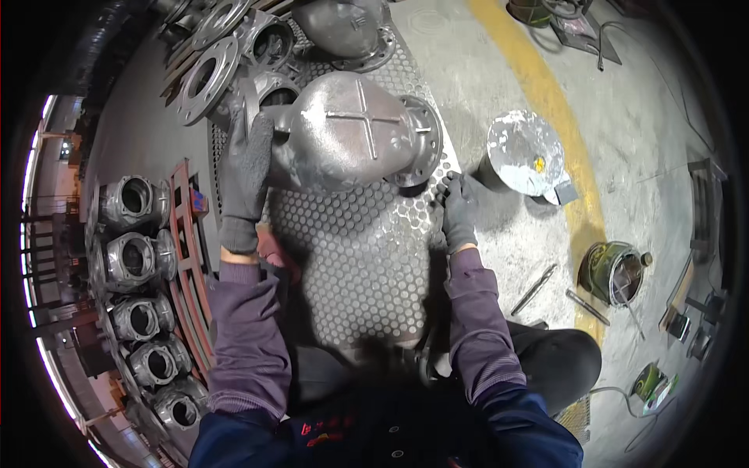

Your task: Smoothing and finishing metal valve body castings using a pneumatic rotary tool.

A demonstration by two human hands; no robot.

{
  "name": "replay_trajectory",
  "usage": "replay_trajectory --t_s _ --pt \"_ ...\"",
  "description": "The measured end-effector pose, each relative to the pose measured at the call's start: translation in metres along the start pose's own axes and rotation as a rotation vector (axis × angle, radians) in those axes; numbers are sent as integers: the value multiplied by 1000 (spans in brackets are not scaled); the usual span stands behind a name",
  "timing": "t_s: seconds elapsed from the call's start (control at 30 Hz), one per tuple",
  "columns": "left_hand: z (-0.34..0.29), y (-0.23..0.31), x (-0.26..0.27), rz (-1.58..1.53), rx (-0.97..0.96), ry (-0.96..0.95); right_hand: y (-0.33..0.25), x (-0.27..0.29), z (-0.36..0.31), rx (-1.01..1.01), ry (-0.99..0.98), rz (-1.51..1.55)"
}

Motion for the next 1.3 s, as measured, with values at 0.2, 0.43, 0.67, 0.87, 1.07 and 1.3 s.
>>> replay_trajectory --t_s 0.2,0.43,0.67,0.87,1.07,1.3 --pt "-20 10 4 -211 474 3 -29 -21 90 400 -228 -1540" --pt "-68 8 -15 -288 544 182 -58 -39 135 793 -732 -1348" --pt "-163 -34 -46 -650 714 632 -66 -118 137 609 -737 -1295" --pt "-236 -67 -130 -1540 898 811 -73 -118 187 583 -716 -1540" --pt "-310 -62 -134 -1109 1033 950 -52 -135 65 788 -675 -1667" --pt "-323 -72 -137 -938 1107 369 -47 -2 -15 759 -546 -1715"
Point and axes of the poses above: each hand's wrist, its own z-axis towards the middle knuckle, its own x-axis out of the back of the hand, y = z × x, the point moved 2 cm from there along z, towards the middle knuckle, and after that the axes turned 11 degrees about -y, right-handed, at the moved point
